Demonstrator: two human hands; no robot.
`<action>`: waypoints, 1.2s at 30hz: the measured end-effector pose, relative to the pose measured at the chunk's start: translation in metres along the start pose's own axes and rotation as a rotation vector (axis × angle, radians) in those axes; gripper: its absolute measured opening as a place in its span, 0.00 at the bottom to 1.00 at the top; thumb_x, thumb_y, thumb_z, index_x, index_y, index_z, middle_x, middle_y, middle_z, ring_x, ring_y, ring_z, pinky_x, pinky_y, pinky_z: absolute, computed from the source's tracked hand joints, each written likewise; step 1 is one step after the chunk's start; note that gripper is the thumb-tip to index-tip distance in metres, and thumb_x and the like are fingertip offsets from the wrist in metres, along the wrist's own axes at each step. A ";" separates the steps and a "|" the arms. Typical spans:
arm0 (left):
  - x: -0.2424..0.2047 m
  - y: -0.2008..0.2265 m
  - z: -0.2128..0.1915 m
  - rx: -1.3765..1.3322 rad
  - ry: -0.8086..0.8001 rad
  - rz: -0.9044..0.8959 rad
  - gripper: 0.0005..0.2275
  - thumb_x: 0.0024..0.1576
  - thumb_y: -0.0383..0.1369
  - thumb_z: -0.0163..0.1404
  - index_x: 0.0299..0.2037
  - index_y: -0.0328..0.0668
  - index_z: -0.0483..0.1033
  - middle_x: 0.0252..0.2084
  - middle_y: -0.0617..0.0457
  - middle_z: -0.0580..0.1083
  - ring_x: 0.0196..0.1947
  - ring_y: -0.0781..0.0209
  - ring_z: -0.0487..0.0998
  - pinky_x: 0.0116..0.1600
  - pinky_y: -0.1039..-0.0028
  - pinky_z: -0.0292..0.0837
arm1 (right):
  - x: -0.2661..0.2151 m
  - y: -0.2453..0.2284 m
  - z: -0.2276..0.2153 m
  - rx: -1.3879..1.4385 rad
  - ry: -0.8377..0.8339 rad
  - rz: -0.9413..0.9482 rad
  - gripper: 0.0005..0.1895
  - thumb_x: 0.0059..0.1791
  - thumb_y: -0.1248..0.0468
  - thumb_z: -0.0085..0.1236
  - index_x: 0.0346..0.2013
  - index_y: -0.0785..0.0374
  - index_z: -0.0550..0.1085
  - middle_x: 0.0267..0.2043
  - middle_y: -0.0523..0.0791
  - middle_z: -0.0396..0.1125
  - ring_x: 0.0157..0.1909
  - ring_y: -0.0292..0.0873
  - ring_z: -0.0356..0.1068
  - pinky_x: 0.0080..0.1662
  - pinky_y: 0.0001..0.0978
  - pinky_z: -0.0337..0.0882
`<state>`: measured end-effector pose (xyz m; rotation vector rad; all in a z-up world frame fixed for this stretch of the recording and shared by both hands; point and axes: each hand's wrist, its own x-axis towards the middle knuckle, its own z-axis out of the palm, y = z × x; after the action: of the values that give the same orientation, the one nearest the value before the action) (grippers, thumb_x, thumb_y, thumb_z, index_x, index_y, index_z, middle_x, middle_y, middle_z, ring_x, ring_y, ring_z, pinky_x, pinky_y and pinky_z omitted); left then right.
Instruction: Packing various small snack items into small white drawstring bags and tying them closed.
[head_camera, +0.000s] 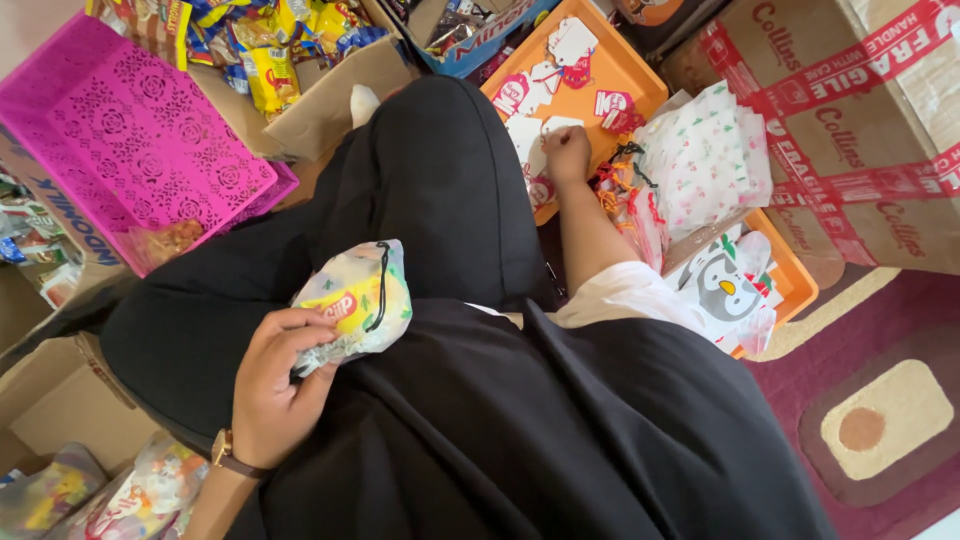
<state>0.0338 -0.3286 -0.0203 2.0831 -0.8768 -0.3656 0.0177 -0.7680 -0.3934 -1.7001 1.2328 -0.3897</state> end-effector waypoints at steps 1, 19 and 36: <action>0.001 0.000 -0.001 -0.004 0.004 -0.001 0.12 0.48 0.20 0.56 0.42 0.34 0.74 0.51 0.46 0.74 0.49 0.54 0.77 0.55 0.69 0.72 | -0.001 -0.006 0.000 -0.004 -0.001 -0.004 0.05 0.52 0.65 0.50 0.34 0.62 0.70 0.32 0.44 0.73 0.33 0.38 0.75 0.41 0.27 0.76; -0.038 -0.001 -0.045 -0.061 0.368 0.023 0.09 0.52 0.17 0.53 0.43 0.27 0.72 0.48 0.42 0.72 0.43 0.51 0.74 0.51 0.70 0.69 | -0.093 -0.239 -0.034 0.103 0.056 -1.029 0.07 0.47 0.77 0.59 0.37 0.65 0.74 0.36 0.45 0.70 0.34 0.40 0.69 0.37 0.29 0.71; -0.129 -0.086 -0.102 -0.025 0.720 0.115 0.04 0.59 0.24 0.55 0.41 0.34 0.78 0.43 0.45 0.75 0.42 0.43 0.80 0.51 0.62 0.74 | -0.299 -0.331 0.035 0.742 -0.984 -0.234 0.07 0.50 0.76 0.57 0.41 0.66 0.72 0.34 0.49 0.73 0.38 0.42 0.78 0.42 0.26 0.78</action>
<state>0.0348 -0.1429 -0.0313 1.9135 -0.5378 0.4173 0.0941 -0.4853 -0.0553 -1.1094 0.1179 -0.0774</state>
